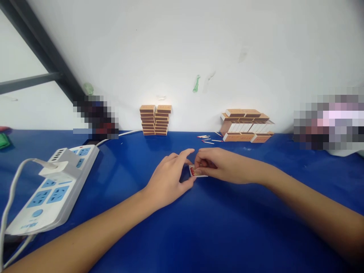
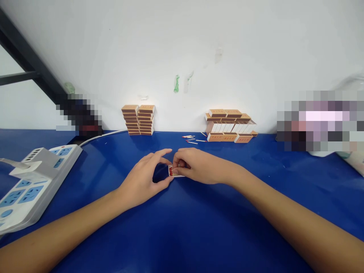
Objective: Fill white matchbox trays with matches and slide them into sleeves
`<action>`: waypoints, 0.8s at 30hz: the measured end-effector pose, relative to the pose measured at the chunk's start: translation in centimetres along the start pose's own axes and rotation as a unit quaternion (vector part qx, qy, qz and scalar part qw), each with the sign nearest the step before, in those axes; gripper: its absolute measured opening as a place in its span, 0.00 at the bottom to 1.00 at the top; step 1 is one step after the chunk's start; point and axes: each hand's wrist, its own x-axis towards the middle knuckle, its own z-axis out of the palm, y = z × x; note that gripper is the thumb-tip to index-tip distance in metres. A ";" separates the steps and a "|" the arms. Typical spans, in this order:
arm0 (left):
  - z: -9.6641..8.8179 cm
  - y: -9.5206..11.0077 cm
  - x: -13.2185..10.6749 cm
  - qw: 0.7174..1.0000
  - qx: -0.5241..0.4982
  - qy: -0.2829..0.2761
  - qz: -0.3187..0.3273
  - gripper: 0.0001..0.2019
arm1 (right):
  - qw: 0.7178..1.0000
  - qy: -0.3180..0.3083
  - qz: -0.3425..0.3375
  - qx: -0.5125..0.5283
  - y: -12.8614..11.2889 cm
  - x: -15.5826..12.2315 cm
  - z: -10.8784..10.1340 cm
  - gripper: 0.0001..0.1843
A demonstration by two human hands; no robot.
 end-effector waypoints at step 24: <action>-0.1 0.2 -0.1 1.000 0.012 -0.003 -0.007 0.34 | 0.979 0.188 0.000 -0.075 6.1 1.7 -0.9 0.13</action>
